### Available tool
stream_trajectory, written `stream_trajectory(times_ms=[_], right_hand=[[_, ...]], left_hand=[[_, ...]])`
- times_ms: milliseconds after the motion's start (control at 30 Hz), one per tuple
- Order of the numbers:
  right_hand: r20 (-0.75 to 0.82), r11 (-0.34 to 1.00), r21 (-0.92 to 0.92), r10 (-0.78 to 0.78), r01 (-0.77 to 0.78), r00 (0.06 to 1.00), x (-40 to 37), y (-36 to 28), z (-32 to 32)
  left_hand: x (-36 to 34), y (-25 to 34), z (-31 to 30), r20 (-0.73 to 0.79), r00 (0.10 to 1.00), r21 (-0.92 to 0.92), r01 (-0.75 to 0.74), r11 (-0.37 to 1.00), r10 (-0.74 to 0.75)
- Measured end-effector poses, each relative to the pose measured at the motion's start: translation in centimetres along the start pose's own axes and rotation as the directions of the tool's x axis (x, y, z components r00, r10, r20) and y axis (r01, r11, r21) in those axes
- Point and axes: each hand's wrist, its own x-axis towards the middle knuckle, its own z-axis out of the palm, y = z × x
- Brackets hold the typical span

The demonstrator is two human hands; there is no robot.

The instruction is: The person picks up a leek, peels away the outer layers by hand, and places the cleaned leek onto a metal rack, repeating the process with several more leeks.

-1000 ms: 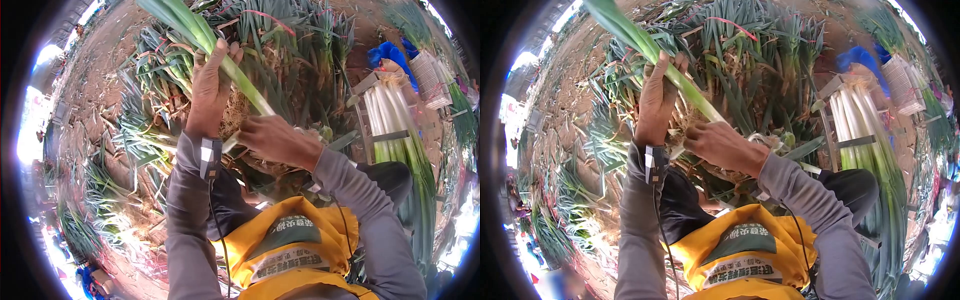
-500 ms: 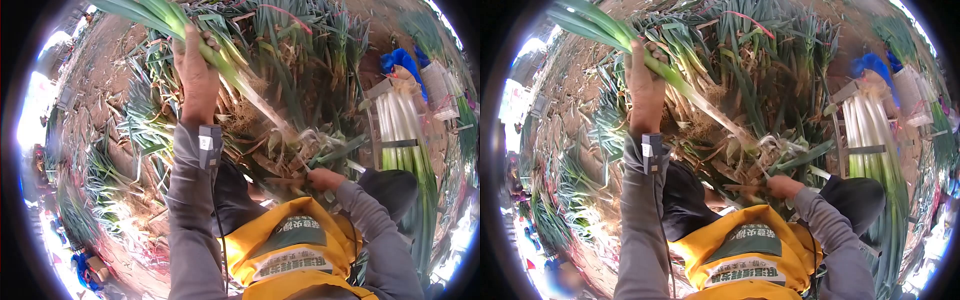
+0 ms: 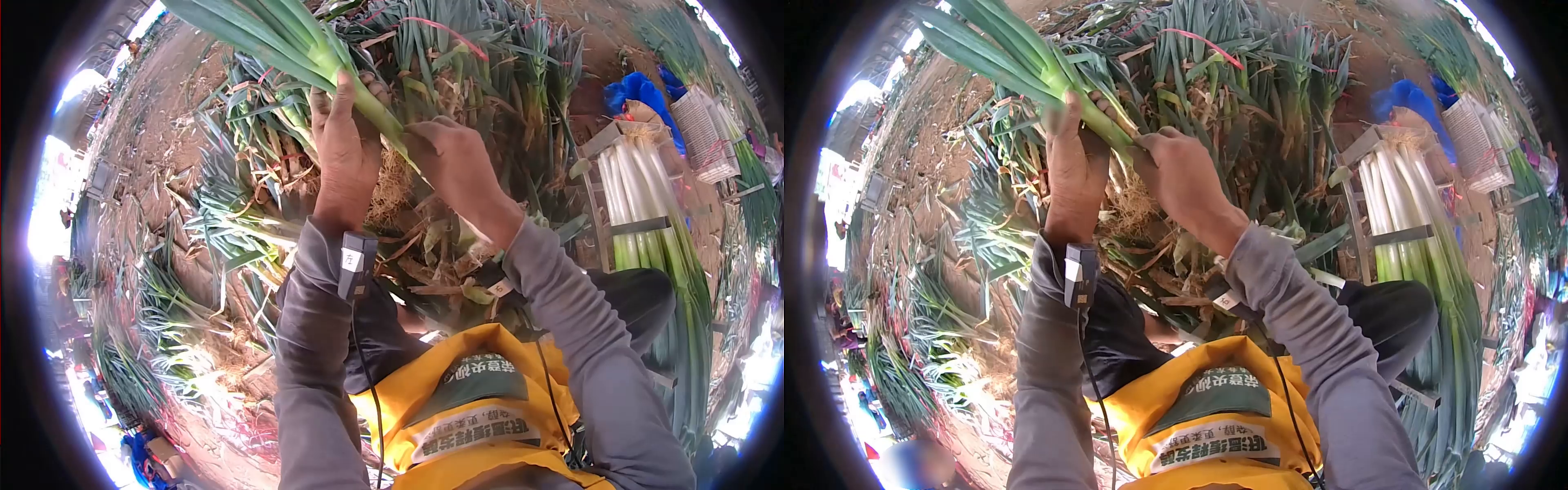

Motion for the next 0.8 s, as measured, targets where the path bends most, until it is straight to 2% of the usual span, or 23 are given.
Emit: stream_trajectory(times_ms=[100, 167, 267, 433, 500, 567, 600, 667, 700, 767, 800], right_hand=[[0.011, 0.999, -0.037, 0.002, -0.002, 1.0, 0.0, 0.5, 0.5], [0.06, 0.976, -0.215, -0.03, 0.042, 0.998, 0.2, 0.6, 0.5], [0.101, 0.952, -0.306, 0.038, -0.005, 0.994, 0.1, 0.2, 0.4], [0.063, 0.948, -0.319, 0.003, 0.017, 0.998, 0.0, 1.0, 1.0], [0.061, 0.944, -0.33, -0.01, 0.029, 0.998, 0.2, 1.0, 0.7], [0.159, 0.953, -0.166, 0.281, -0.255, 0.946, 0.6, 0.7, -0.2], [0.164, 0.953, -0.167, 0.28, -0.253, 0.946, 0.4, 0.9, -0.5], [0.274, 0.941, 0.09, 0.293, -0.328, 0.916, 0.0, 1.2, -1.0], [0.274, 0.94, 0.09, 0.294, -0.329, 0.916, -0.3, 1.2, -1.0], [0.176, 0.83, 0.445, 0.287, -0.336, 0.942, -0.7, 0.9, -1.1], [0.175, 0.83, 0.445, 0.289, -0.337, 0.941, -0.7, 1.0, -1.0]], left_hand=[[0.1, -0.1, -0.2, -0.023, 1.0, 0.033, -0.012, 0.999, 0.013], [0.0, -0.2, 0.3, -0.027, 0.999, 0.044, -0.017, 0.999, 0.018], [-0.2, -0.5, 0.6, -0.055, 0.998, 0.074, -0.031, 0.997, 0.035], [-0.2, -0.5, 0.4, -0.099, 0.995, 0.169, -0.012, 0.985, 0.029], [0.0, -0.2, -0.1, -0.03, 0.997, 0.11, 0.072, 0.991, -0.07], [-0.1, -0.1, 0.4, -0.022, 0.995, 0.056, 0.099, 0.993, -0.098], [-0.2, -0.1, 0.5, -0.014, 0.992, 0.0, 0.124, 0.992, -0.124], [-0.2, 0.3, 0.6, 0.004, 0.989, -0.019, 0.147, 0.989, -0.147], [-0.1, 0.5, 0.7, 0.026, 0.985, -0.033, 0.172, 0.984, -0.172], [0.1, 0.5, 0.5, 0.036, 0.982, -0.067, 0.189, 0.98, -0.187], [0.1, 0.5, 0.5, 0.048, 0.979, -0.102, 0.204, 0.974, -0.2]])
